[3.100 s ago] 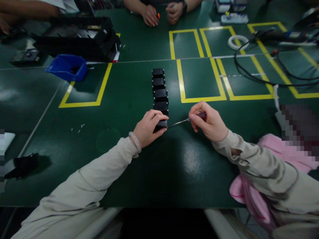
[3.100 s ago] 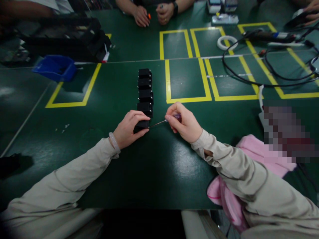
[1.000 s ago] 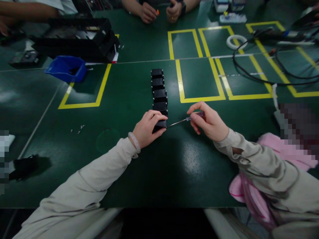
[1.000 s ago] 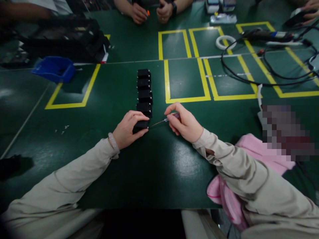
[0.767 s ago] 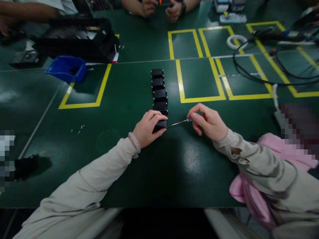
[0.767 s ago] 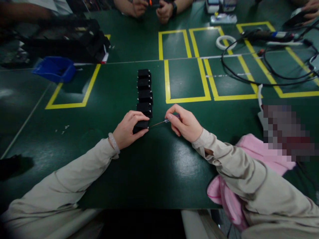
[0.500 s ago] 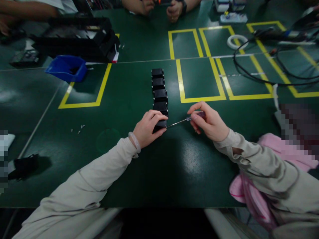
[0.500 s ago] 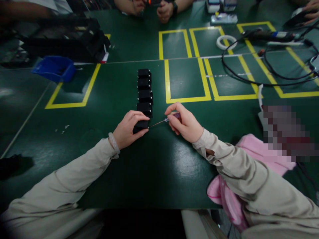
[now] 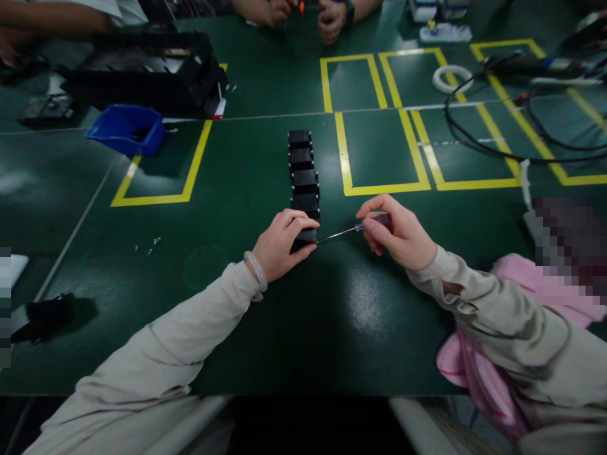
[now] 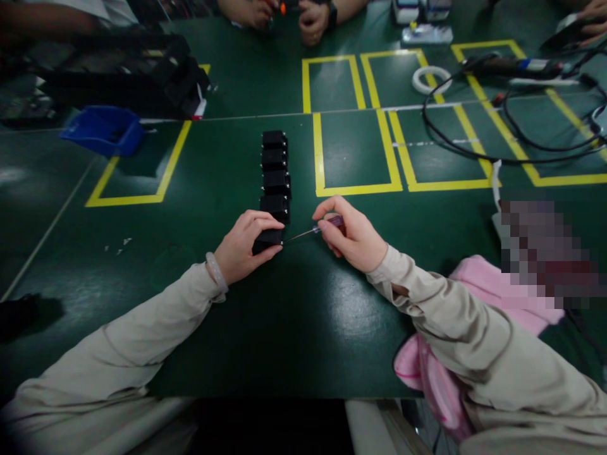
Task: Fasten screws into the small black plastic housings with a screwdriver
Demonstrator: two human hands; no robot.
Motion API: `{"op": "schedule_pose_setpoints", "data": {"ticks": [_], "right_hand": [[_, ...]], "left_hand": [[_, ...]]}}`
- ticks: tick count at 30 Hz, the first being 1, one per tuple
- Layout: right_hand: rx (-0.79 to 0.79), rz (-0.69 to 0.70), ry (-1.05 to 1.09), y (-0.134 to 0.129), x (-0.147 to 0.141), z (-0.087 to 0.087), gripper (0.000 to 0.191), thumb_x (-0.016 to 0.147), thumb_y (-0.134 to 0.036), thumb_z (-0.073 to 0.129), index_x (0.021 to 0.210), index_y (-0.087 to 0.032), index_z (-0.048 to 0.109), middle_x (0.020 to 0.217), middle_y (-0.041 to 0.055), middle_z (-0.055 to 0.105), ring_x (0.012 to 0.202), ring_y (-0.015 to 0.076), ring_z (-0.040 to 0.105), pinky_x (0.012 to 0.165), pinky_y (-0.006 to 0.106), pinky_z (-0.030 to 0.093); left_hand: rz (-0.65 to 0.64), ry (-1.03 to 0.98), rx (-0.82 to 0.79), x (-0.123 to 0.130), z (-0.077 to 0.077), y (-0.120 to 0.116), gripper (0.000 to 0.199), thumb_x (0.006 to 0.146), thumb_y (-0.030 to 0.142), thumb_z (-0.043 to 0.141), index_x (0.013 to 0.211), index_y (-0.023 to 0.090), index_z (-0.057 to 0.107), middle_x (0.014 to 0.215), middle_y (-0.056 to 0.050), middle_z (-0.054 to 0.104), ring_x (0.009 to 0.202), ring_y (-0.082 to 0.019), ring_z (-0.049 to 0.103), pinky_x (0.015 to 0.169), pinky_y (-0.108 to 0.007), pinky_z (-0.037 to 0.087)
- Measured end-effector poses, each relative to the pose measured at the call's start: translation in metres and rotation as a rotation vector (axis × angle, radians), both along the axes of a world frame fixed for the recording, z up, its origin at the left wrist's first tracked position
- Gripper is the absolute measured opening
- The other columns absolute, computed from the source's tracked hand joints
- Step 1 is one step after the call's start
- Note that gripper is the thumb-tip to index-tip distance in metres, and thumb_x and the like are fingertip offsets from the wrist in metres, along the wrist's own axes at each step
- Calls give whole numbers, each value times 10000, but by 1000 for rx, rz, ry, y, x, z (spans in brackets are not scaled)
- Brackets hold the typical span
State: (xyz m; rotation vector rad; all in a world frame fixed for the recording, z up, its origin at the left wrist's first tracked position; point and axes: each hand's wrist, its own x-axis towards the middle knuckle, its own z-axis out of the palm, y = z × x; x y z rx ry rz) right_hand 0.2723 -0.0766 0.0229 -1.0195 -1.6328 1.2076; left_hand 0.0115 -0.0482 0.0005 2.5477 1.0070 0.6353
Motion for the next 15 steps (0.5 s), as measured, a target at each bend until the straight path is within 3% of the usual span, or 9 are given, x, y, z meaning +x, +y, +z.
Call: {"op": "schedule_pose_setpoints", "data": {"ticks": [9, 15], "right_hand": [[-28, -5, -15, 0, 0, -1, 208, 977, -389, 539, 910, -193, 520, 452, -106, 441, 338, 57, 431, 346, 186, 328], [-20, 4, 25, 0, -1, 0, 174, 973, -358, 550, 991, -196, 488, 546, -92, 503, 383, 51, 460, 368, 175, 368]], "left_hand": [[1, 8, -3, 0, 0, 0, 312, 910, 252, 613, 1208, 191, 545, 1196, -104, 554, 1122, -256, 549, 986, -457, 485], [-3, 1, 5, -1, -1, 0, 316, 903, 235, 622, 1206, 183, 546, 1189, -106, 555, 1118, -256, 549, 976, -456, 493]]}}
